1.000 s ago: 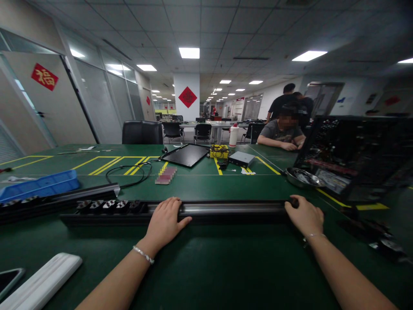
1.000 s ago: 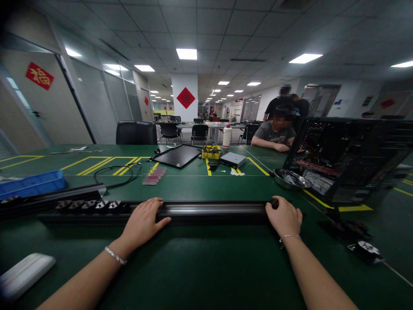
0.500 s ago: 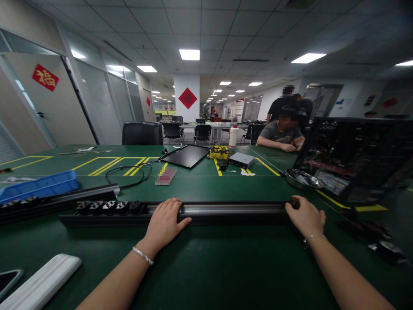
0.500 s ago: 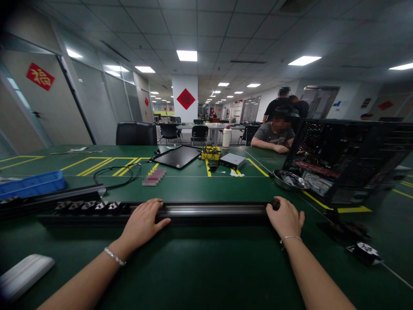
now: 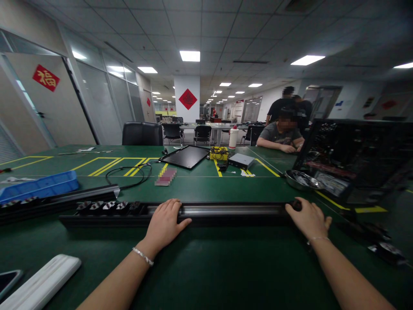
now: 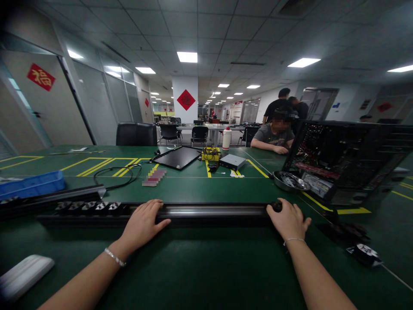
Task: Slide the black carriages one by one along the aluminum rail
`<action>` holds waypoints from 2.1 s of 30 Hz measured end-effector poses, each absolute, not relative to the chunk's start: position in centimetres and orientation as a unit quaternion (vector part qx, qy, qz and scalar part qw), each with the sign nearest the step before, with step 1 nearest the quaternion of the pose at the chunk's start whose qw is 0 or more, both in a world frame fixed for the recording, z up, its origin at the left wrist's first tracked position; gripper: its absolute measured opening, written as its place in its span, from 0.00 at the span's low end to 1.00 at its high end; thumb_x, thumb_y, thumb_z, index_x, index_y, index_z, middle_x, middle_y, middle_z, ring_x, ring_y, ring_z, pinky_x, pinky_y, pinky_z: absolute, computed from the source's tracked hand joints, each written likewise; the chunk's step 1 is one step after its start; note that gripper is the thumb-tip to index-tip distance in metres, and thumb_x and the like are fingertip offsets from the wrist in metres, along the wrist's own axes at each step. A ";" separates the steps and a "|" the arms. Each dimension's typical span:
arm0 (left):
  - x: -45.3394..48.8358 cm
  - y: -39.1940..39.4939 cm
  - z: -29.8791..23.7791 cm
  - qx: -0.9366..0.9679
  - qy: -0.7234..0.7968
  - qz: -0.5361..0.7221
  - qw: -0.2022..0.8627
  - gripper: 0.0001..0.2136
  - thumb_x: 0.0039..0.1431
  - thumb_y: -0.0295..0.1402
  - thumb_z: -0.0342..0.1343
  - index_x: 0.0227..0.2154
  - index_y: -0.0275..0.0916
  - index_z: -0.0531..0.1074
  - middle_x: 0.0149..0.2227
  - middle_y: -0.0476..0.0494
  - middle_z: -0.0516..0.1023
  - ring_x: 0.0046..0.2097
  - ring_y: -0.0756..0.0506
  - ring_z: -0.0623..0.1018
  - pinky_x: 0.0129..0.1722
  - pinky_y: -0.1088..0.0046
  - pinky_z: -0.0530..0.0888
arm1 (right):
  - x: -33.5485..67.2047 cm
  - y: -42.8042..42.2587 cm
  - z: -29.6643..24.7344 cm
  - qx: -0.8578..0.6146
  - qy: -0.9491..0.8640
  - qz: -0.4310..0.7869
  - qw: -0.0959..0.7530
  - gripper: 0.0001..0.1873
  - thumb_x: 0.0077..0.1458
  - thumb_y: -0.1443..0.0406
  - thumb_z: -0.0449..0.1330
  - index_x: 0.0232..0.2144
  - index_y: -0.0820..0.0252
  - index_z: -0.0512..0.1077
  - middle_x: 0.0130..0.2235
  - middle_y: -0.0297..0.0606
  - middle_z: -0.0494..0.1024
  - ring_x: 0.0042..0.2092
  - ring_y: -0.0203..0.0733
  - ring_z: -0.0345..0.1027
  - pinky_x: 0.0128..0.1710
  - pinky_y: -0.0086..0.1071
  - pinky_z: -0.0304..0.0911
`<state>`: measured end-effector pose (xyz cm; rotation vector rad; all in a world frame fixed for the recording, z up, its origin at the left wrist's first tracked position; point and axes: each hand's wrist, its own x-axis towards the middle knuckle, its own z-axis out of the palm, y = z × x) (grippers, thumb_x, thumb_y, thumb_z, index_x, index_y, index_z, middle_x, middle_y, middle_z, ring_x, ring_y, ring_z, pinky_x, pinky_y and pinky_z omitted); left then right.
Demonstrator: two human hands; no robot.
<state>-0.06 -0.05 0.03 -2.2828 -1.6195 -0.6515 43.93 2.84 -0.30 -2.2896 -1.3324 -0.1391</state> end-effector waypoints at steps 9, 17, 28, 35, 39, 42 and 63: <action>0.1 -0.2 0.3 -0.787 -0.560 -0.226 0.128 0.23 0.54 0.49 0.49 0.45 0.36 0.66 0.48 0.36 0.72 0.51 0.39 0.70 0.51 0.59 0.66 | 44.8 3.2 -0.5 -0.838 -0.487 -0.050 0.241 0.31 0.49 0.47 0.45 0.49 0.58 0.65 0.46 0.47 0.71 0.50 0.59 0.60 0.50 0.57 0.50; 0.1 -0.2 0.3 -0.787 -0.564 -0.226 0.113 0.23 0.53 0.49 0.49 0.45 0.37 0.66 0.48 0.37 0.72 0.51 0.39 0.70 0.52 0.58 0.65 | 45.5 3.4 -0.8 -0.848 -0.466 -0.049 0.248 0.32 0.49 0.46 0.47 0.50 0.57 0.66 0.42 0.46 0.72 0.48 0.58 0.63 0.49 0.53 0.53; 0.0 0.0 0.0 -0.786 -0.561 -0.228 0.124 0.22 0.53 0.49 0.50 0.45 0.38 0.66 0.49 0.37 0.72 0.51 0.39 0.70 0.51 0.58 0.66 | 44.8 3.0 -0.1 -0.853 -0.449 -0.050 0.262 0.29 0.48 0.50 0.47 0.50 0.57 0.65 0.41 0.47 0.73 0.47 0.58 0.64 0.48 0.49 0.55; 0.0 0.0 -0.1 -0.787 -0.562 -0.223 0.124 0.24 0.54 0.50 0.49 0.46 0.36 0.66 0.49 0.36 0.72 0.52 0.39 0.70 0.52 0.59 0.65 | 45.7 3.2 -0.3 -0.855 -0.445 -0.041 0.263 0.29 0.49 0.49 0.47 0.49 0.56 0.65 0.42 0.48 0.72 0.47 0.59 0.64 0.47 0.50 0.56; -0.1 0.0 -0.1 -0.785 -0.564 -0.225 0.123 0.23 0.54 0.49 0.49 0.46 0.37 0.66 0.49 0.37 0.72 0.52 0.39 0.69 0.52 0.59 0.65 | 46.4 3.5 -0.6 -0.855 -0.443 -0.037 0.267 0.29 0.49 0.49 0.46 0.49 0.56 0.65 0.42 0.48 0.72 0.47 0.60 0.64 0.45 0.50 0.58; -0.1 0.0 0.0 -0.784 -0.565 -0.227 0.121 0.23 0.53 0.50 0.50 0.46 0.38 0.66 0.49 0.37 0.72 0.52 0.39 0.69 0.52 0.59 0.65 | 46.6 3.5 -0.7 -0.852 -0.443 -0.039 0.277 0.29 0.48 0.49 0.47 0.49 0.56 0.66 0.42 0.48 0.73 0.46 0.60 0.64 0.43 0.50 0.59; 0.0 0.0 0.0 -0.786 -0.561 -0.233 0.114 0.22 0.53 0.49 0.50 0.45 0.39 0.66 0.48 0.38 0.72 0.51 0.39 0.70 0.52 0.59 0.65 | 46.7 3.4 -0.3 -0.860 -0.423 -0.017 0.286 0.30 0.47 0.49 0.48 0.50 0.55 0.65 0.45 0.47 0.72 0.48 0.61 0.63 0.43 0.49 0.62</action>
